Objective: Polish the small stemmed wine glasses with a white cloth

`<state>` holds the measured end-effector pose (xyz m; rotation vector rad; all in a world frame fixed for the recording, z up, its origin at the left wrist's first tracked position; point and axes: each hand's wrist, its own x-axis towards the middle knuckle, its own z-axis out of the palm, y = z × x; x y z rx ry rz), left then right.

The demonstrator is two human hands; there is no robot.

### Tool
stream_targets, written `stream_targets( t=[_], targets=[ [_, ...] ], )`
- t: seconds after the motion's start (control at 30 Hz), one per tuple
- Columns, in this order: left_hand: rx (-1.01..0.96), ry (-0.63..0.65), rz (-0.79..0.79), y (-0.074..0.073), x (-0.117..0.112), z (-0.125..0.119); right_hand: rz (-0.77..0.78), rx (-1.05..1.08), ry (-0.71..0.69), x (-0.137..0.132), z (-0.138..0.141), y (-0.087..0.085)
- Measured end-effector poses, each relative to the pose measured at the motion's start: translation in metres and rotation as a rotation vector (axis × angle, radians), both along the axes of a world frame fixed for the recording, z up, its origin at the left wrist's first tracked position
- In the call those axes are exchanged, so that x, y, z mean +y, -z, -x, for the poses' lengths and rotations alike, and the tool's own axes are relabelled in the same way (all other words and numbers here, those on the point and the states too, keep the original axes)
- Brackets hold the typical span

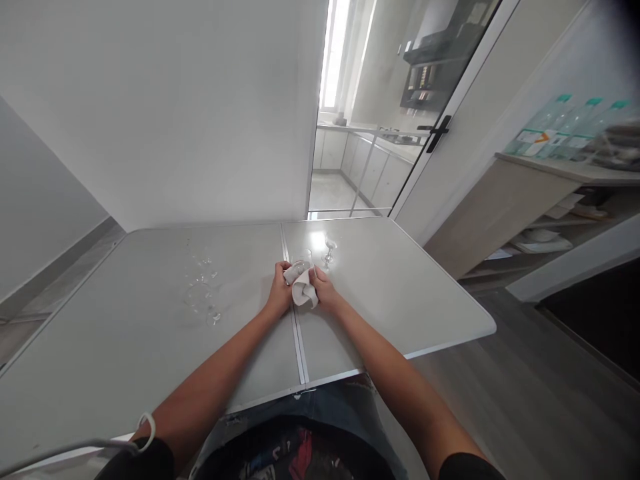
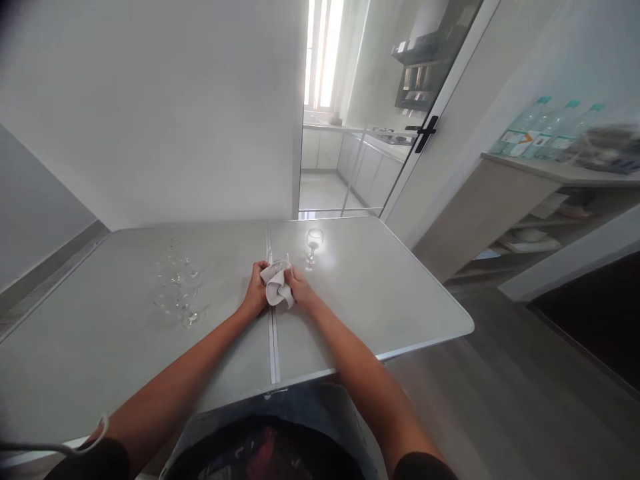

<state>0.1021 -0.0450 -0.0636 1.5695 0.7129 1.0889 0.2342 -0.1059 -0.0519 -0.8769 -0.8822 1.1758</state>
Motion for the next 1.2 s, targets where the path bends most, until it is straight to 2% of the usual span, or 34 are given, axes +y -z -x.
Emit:
stream_targets(
  t=[0.07, 0.17, 0.27, 0.37, 0.5, 0.6, 0.73, 0.8, 0.87, 1.0, 1.07, 1.13, 1.2],
  targets=[
    [-0.058, 0.025, -0.018, -0.003, -0.002, 0.0, -0.002, -0.087, -0.028, 0.0, -0.002, 0.0],
    [-0.149, 0.181, -0.006, -0.009, -0.004, 0.002, -0.014, -0.153, -0.062, 0.0, -0.008, -0.001],
    [-0.29, 0.339, 0.125, -0.014, -0.005, 0.004, -0.003, -0.193, -0.115, 0.0, -0.012, 0.0],
    [-0.43, 0.4, 0.286, -0.018, -0.004, 0.005, 0.064, -0.211, -0.2, 0.0, -0.014, 0.004],
    [-0.455, 0.381, 0.33, -0.018, -0.002, 0.006, 0.119, -0.217, -0.259, -0.001, -0.015, 0.004],
    [-0.427, 0.302, 0.299, -0.012, 0.002, 0.005, 0.079, -0.375, -0.223, -0.002, -0.015, 0.0],
    [-0.401, 0.2, 0.208, -0.009, 0.005, 0.002, -0.043, -0.751, -0.017, -0.002, -0.013, -0.006],
    [-0.414, 0.196, 0.188, -0.01, 0.005, 0.002, -0.063, -0.83, 0.069, -0.002, -0.013, -0.007],
    [-0.447, 0.215, 0.211, -0.012, 0.004, 0.002, -0.048, -0.777, 0.043, -0.002, -0.013, -0.007],
    [-0.505, 0.299, 0.341, -0.018, 0.001, 0.005, 0.124, -0.376, -0.203, -0.005, -0.015, -0.007],
    [-0.513, 0.354, 0.385, -0.02, 0.0, 0.007, 0.201, -0.228, -0.282, -0.008, -0.017, -0.007],
    [-0.516, 0.379, 0.392, -0.022, 0.0, 0.008, 0.215, -0.188, -0.302, -0.009, -0.018, -0.009],
    [-0.514, 0.365, 0.373, -0.022, 0.001, 0.008, 0.18, -0.243, -0.274, -0.009, -0.019, -0.01]
  ],
)
